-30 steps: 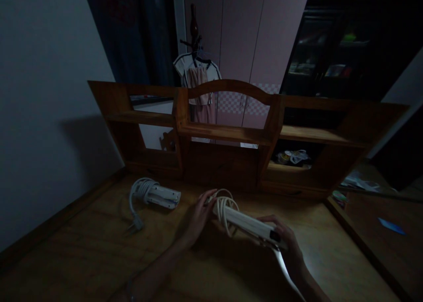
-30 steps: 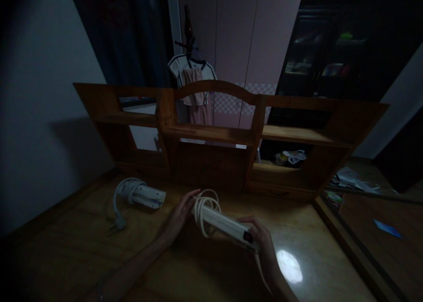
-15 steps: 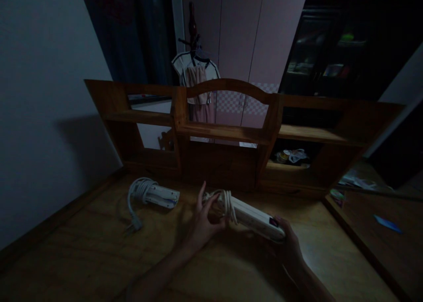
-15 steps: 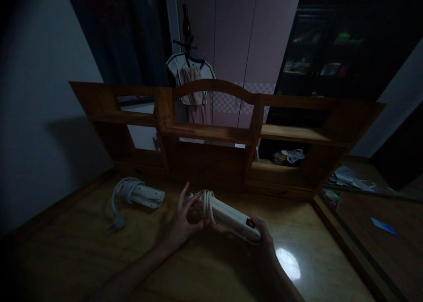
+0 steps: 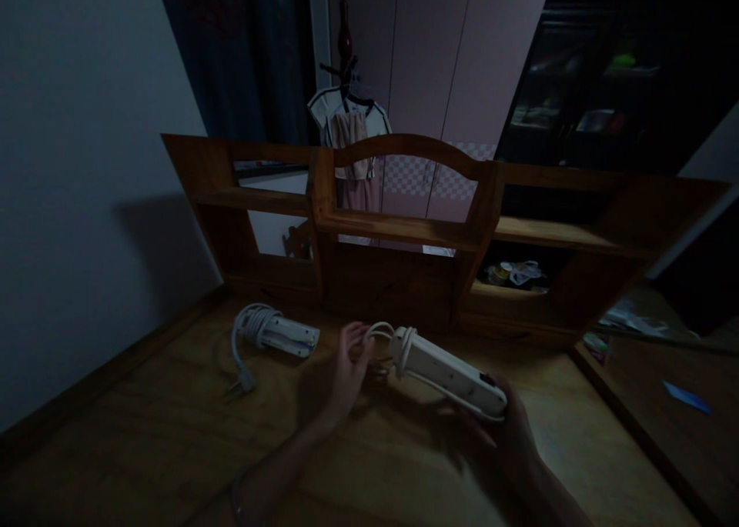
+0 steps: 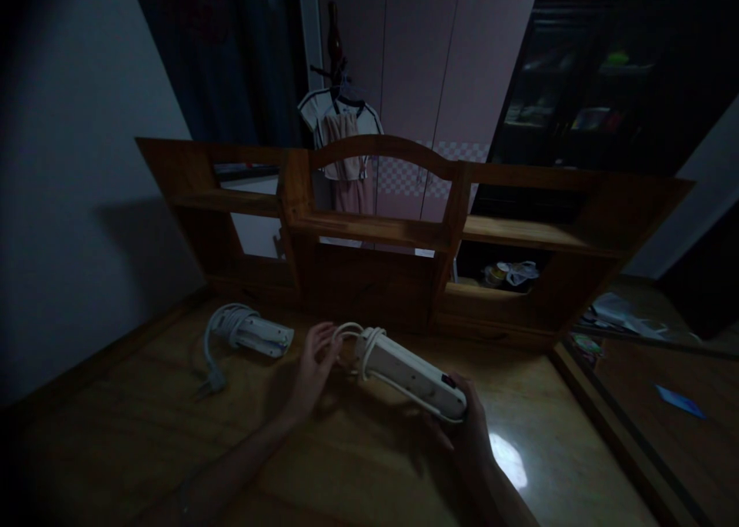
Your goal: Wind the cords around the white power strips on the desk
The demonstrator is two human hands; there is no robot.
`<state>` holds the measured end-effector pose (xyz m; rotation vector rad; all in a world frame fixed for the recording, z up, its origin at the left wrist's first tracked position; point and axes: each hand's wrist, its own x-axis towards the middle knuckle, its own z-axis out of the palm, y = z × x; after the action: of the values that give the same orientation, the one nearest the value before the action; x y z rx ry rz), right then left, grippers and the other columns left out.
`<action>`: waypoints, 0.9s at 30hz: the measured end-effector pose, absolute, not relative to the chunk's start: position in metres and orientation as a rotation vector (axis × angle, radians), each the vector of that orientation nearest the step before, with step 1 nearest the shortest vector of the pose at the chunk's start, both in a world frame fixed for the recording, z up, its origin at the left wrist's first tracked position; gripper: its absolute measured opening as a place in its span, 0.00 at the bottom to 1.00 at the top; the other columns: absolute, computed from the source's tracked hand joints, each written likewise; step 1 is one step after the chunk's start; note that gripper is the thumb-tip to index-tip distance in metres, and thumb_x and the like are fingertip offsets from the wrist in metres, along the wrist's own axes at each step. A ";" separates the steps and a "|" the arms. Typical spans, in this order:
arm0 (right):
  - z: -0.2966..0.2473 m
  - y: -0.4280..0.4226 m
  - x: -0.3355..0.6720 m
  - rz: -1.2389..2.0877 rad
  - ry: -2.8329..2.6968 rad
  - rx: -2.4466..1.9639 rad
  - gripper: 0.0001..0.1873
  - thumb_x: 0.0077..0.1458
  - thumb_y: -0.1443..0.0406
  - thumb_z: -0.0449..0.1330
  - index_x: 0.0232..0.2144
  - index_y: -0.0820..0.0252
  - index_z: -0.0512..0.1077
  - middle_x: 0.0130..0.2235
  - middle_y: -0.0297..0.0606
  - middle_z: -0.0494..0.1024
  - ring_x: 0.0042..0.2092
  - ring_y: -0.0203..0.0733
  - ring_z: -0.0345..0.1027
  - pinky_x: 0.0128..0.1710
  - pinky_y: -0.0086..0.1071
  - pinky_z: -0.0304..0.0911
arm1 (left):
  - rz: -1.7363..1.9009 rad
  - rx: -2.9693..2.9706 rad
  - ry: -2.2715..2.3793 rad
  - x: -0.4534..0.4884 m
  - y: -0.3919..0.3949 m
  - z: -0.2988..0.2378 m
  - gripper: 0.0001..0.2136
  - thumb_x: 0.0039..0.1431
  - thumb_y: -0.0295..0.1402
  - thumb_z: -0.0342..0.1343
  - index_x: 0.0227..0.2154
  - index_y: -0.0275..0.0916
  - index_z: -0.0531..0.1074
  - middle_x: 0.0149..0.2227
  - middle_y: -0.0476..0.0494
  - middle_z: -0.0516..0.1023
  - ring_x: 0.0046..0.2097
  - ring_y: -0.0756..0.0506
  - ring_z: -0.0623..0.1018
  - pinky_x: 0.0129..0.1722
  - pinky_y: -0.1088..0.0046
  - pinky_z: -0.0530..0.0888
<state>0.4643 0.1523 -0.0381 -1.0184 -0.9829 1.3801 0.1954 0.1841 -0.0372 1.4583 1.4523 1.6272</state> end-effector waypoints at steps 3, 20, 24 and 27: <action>-0.039 0.152 0.470 1.362 -0.952 -1.029 0.21 0.41 0.58 0.67 0.39 0.51 0.68 0.31 0.34 0.75 0.25 0.39 0.67 0.17 0.28 0.64 | 1.658 1.598 1.434 0.197 0.180 -0.029 0.21 0.64 0.34 0.45 0.60 0.49 0.54 0.63 0.44 0.56 0.59 0.45 0.65 0.55 0.64 0.66; -0.030 0.148 0.478 1.752 -0.696 -0.964 0.22 0.49 0.45 0.55 0.33 0.57 0.71 0.21 0.33 0.70 0.16 0.31 0.55 0.13 0.23 0.50 | 1.376 1.798 1.304 0.210 0.158 -0.024 0.19 0.66 0.38 0.42 0.58 0.48 0.60 0.63 0.47 0.57 0.63 0.44 0.57 0.62 0.61 0.54; -0.020 0.152 0.493 1.662 -0.712 -1.101 0.20 0.47 0.47 0.57 0.31 0.57 0.70 0.22 0.33 0.71 0.19 0.35 0.62 0.16 0.26 0.56 | 1.436 1.576 1.230 0.201 0.161 -0.027 0.18 0.65 0.41 0.40 0.54 0.46 0.66 0.61 0.46 0.60 0.61 0.44 0.62 0.60 0.62 0.58; -0.011 0.157 0.498 1.608 -1.087 -0.998 0.24 0.47 0.47 0.57 0.36 0.61 0.71 0.21 0.35 0.71 0.19 0.35 0.60 0.14 0.25 0.52 | 1.425 1.486 1.216 0.197 0.163 -0.033 0.18 0.65 0.42 0.39 0.52 0.48 0.67 0.61 0.48 0.61 0.61 0.45 0.61 0.60 0.63 0.59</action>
<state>0.4978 0.1571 -0.0115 -0.9976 -1.0871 1.6078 0.1969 0.1634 -0.0328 1.4859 1.2155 1.4249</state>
